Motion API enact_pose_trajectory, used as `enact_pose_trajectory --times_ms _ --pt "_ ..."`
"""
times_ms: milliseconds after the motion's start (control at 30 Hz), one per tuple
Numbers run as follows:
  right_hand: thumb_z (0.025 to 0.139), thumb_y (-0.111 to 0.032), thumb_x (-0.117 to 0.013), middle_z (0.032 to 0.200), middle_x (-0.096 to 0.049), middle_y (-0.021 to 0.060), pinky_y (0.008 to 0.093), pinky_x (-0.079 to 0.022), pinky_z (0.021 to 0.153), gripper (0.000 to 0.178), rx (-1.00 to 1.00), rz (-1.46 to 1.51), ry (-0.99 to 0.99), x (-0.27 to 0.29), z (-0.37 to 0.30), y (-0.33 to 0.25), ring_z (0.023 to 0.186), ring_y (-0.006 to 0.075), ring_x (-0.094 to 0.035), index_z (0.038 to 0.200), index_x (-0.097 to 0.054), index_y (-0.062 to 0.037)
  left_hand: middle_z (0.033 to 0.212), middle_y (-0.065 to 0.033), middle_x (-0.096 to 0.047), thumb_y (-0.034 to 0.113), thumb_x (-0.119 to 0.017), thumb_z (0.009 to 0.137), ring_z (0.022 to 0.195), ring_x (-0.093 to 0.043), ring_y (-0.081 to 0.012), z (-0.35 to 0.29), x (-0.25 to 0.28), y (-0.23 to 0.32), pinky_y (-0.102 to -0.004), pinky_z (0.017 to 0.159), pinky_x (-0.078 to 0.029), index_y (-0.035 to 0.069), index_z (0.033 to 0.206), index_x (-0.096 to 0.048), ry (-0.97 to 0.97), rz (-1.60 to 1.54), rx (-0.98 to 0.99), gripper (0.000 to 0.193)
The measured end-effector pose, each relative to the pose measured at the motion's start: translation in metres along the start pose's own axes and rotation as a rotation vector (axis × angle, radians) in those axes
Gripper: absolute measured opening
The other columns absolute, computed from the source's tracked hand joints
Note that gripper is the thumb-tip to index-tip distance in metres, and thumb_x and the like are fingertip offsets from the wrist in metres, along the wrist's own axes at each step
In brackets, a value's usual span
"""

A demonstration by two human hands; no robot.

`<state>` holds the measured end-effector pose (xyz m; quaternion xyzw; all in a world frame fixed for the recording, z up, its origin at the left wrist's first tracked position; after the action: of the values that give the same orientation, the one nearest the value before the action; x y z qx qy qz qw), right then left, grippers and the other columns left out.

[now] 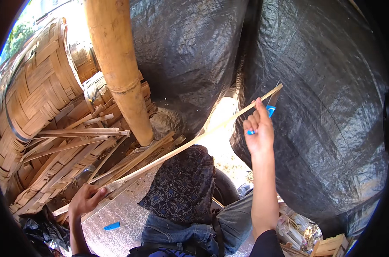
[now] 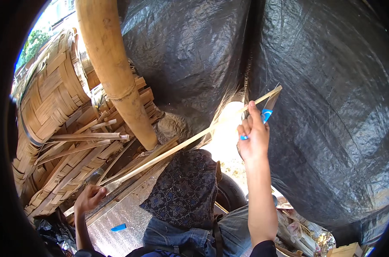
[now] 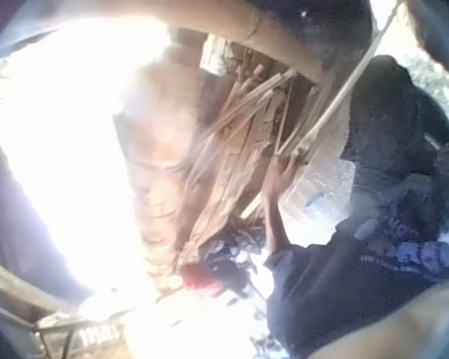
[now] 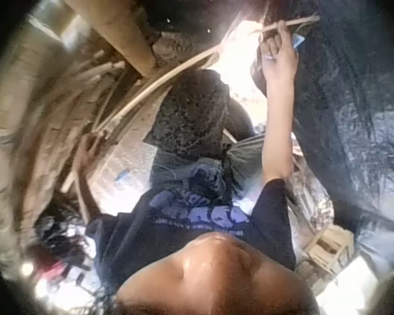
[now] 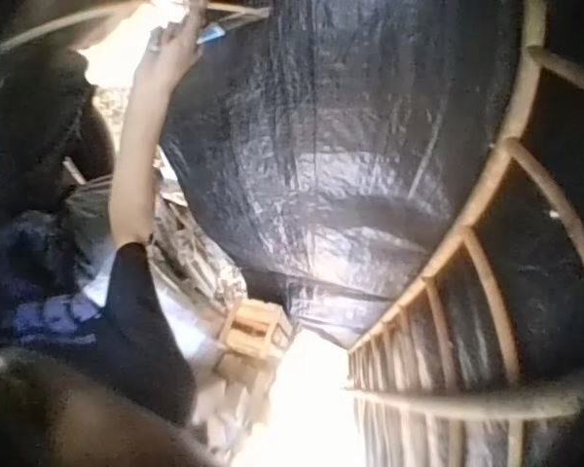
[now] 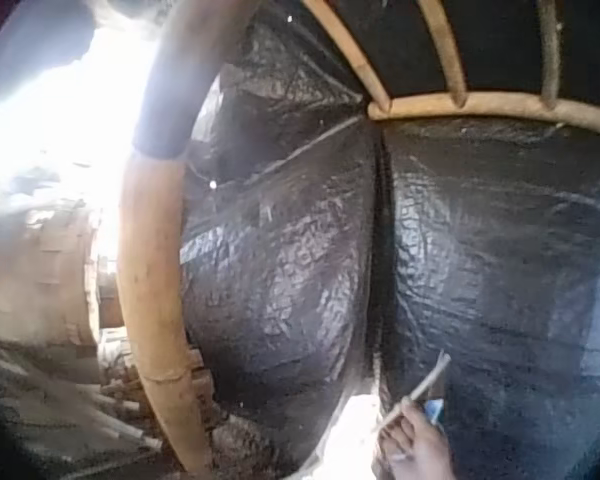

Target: The person scrapes a thin bamboo strip with a knife repeatedly while resting it on their lap, then holds the strip up and continues scraping along its length with the knife.

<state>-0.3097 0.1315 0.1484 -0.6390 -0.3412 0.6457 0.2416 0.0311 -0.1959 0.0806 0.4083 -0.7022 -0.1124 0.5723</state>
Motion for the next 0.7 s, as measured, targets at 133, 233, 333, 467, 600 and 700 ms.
enact_pose_trajectory --times_ms 133,233,333,467,600,700 --pt "0.088 -0.021 -0.059 0.049 -0.024 -0.0077 0.0206 -0.02 0.039 0.018 0.077 -0.013 -0.041 0.004 0.014 -0.032 0.039 0.0027 -0.022 0.087 -0.055 -0.0035 0.045 -0.0051 -0.031 0.048 -0.044 0.088 0.044 -0.029 -0.0132 0.003 0.0 0.012 -0.0345 0.045 -0.024 0.0 0.06 -0.051 -0.007 -0.017 -0.002 0.057" --pt "0.09 -0.025 -0.057 0.051 -0.023 -0.0077 0.0186 -0.02 0.04 0.023 0.112 0.115 -0.137 0.01 0.03 -0.055 0.04 0.0017 -0.021 0.093 -0.054 -0.0023 0.045 -0.0045 -0.03 0.047 -0.045 0.089 0.045 -0.029 -0.0127 0.007 -0.001 -0.004 -0.0343 0.044 -0.024 0.0 0.059 -0.047 -0.077 -0.041 -0.045 0.056" --pt "0.09 -0.027 -0.057 0.052 -0.023 -0.0077 0.0178 -0.019 0.04 0.025 0.107 0.22 -0.205 0.012 0.036 -0.066 0.042 0.0012 -0.02 0.096 -0.055 -0.003 0.046 -0.0038 -0.029 0.045 -0.046 0.089 0.045 -0.028 -0.0123 0.006 -0.005 -0.011 -0.0336 0.044 -0.024 0.001 0.057 -0.043 -0.121 -0.057 -0.059 0.055" --pt "0.089 -0.029 -0.058 0.052 -0.022 -0.0078 0.0176 -0.018 0.04 0.026 0.054 0.347 -0.23 0.015 0.035 -0.063 0.043 0.0017 -0.019 0.094 -0.057 -0.0044 0.047 -0.0014 -0.027 0.046 -0.046 0.089 0.046 -0.027 -0.0113 0.006 -0.007 -0.011 -0.0326 0.044 -0.023 0.003 0.056 -0.039 -0.15 -0.085 -0.035 0.055" --pt "0.088 -0.031 -0.056 0.053 -0.02 -0.0076 0.018 -0.018 0.041 0.025 0.037 0.37 -0.256 0.015 0.03 -0.048 0.043 0.0025 -0.018 0.092 -0.059 -0.0072 0.047 0.0001 -0.028 0.047 -0.045 0.089 0.046 -0.028 -0.0104 0.007 -0.006 -0.006 -0.0321 0.043 -0.023 0.003 0.055 -0.041 -0.158 -0.068 -0.011 0.055" --pt "0.088 -0.033 -0.056 0.053 -0.017 -0.0075 0.0188 -0.018 0.041 0.025 -0.042 0.427 -0.275 0.008 0.018 -0.021 0.043 0.0031 -0.017 0.091 -0.06 -0.0085 0.047 -0.0001 -0.028 0.047 -0.045 0.089 0.046 -0.028 -0.0106 0.006 -0.002 0.008 -0.0321 0.043 -0.023 0.003 0.056 -0.043 -0.126 -0.073 -0.037 0.056"
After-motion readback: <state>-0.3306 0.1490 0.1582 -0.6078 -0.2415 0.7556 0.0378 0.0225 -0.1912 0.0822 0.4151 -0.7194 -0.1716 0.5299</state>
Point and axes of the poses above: each hand's wrist, its own z-axis towards the middle knuckle, its own x-axis out of the back of the hand, y = z × x, the point moved 7 cm from there along z, towards the middle knuckle
